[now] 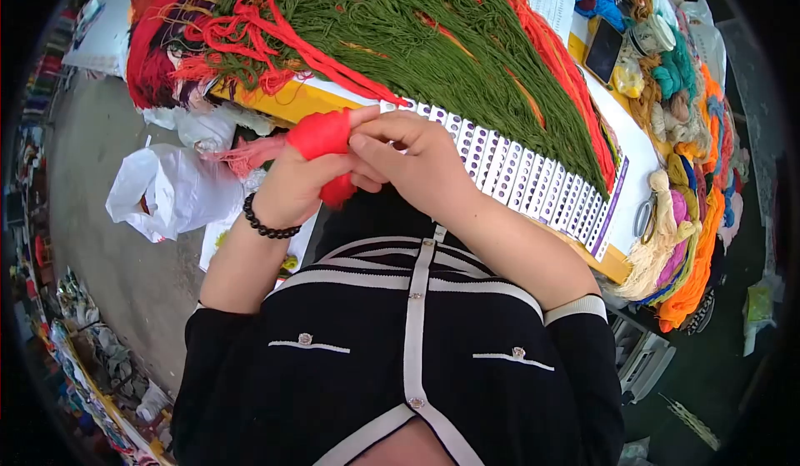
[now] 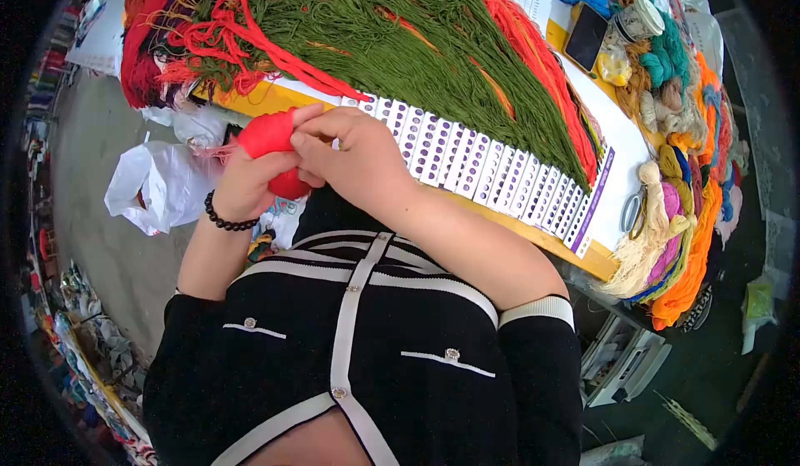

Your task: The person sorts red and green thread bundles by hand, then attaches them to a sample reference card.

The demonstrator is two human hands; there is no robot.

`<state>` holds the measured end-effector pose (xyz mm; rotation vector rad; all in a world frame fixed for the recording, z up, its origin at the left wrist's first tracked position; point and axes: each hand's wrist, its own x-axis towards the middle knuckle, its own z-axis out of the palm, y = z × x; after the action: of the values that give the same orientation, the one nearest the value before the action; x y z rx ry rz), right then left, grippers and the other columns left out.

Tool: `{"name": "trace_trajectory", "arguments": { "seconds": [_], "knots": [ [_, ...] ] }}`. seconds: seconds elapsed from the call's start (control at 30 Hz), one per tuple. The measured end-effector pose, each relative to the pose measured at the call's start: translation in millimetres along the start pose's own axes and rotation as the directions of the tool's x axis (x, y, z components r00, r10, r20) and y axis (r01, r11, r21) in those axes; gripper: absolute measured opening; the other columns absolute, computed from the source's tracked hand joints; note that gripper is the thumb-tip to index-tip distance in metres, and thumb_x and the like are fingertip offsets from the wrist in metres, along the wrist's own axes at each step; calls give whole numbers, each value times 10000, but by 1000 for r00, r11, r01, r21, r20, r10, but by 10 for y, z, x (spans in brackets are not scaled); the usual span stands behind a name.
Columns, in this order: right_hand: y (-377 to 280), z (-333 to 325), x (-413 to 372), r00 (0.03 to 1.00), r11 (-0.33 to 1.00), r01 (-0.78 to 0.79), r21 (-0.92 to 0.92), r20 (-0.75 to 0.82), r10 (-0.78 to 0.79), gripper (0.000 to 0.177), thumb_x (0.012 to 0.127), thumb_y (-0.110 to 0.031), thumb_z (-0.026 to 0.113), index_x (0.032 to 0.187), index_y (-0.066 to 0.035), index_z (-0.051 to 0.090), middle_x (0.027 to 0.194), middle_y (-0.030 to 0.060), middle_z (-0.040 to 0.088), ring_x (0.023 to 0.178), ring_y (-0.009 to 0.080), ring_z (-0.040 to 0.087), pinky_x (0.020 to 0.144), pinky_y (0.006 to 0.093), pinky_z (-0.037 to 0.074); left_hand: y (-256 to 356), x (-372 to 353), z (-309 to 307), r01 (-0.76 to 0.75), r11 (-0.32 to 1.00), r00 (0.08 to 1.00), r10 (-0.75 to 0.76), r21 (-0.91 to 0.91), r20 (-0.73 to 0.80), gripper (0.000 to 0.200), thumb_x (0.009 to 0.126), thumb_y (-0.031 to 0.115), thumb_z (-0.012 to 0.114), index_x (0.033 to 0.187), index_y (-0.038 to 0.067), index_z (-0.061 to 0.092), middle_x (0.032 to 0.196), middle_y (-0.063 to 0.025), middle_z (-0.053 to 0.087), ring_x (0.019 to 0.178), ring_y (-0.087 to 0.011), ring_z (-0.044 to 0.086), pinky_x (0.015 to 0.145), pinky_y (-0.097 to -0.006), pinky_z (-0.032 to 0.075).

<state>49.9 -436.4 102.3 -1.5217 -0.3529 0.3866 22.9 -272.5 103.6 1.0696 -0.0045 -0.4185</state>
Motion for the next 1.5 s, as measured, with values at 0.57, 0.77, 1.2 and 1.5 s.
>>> {"name": "trace_trajectory", "arguments": {
  "seconds": [0.57, 0.77, 1.2, 1.5],
  "knots": [
    [-57, -54, -181, 974, 912, -183, 367, -58, 219, 107, 882, -57, 562, 939, 17, 615, 900, 63, 634, 815, 117, 607, 756, 226, 481, -91, -65, 63, -59, 993, 993, 48, -105, -109, 328, 851, 3, 509, 1177, -22, 529, 1079, -144, 611, 871, -180, 635, 606, -286, 545],
    [-55, -91, -175, 968, 906, -218, 363, -36, 247, 108, 880, -61, 566, 920, 25, 619, 845, 66, 639, 801, 113, 609, 752, 223, 478, -75, -39, 132, -81, 997, 987, 80, -1, -142, 256, 860, 44, 544, 1106, -22, 573, 982, -115, 638, 825, -161, 637, 560, -252, 530],
    [-68, -86, -162, 963, 880, -229, 415, -38, 269, 95, 874, -71, 563, 890, 12, 606, 830, 44, 618, 787, 97, 586, 738, 221, 459, -248, 24, 200, -158, 986, 943, 165, 48, -289, 180, 902, 126, 539, 1014, -8, 582, 893, -75, 630, 748, -139, 618, 544, -249, 521],
    [46, -85, -143, 941, 825, -243, 510, -81, 327, 92, 865, -80, 562, 880, 2, 603, 813, 48, 625, 767, 120, 595, 757, 254, 462, -240, 38, 229, -170, 985, 947, 173, 38, -269, 189, 934, 118, 468, 1008, -17, 578, 942, -99, 630, 816, -172, 622, 611, -283, 542]
  ]
}}
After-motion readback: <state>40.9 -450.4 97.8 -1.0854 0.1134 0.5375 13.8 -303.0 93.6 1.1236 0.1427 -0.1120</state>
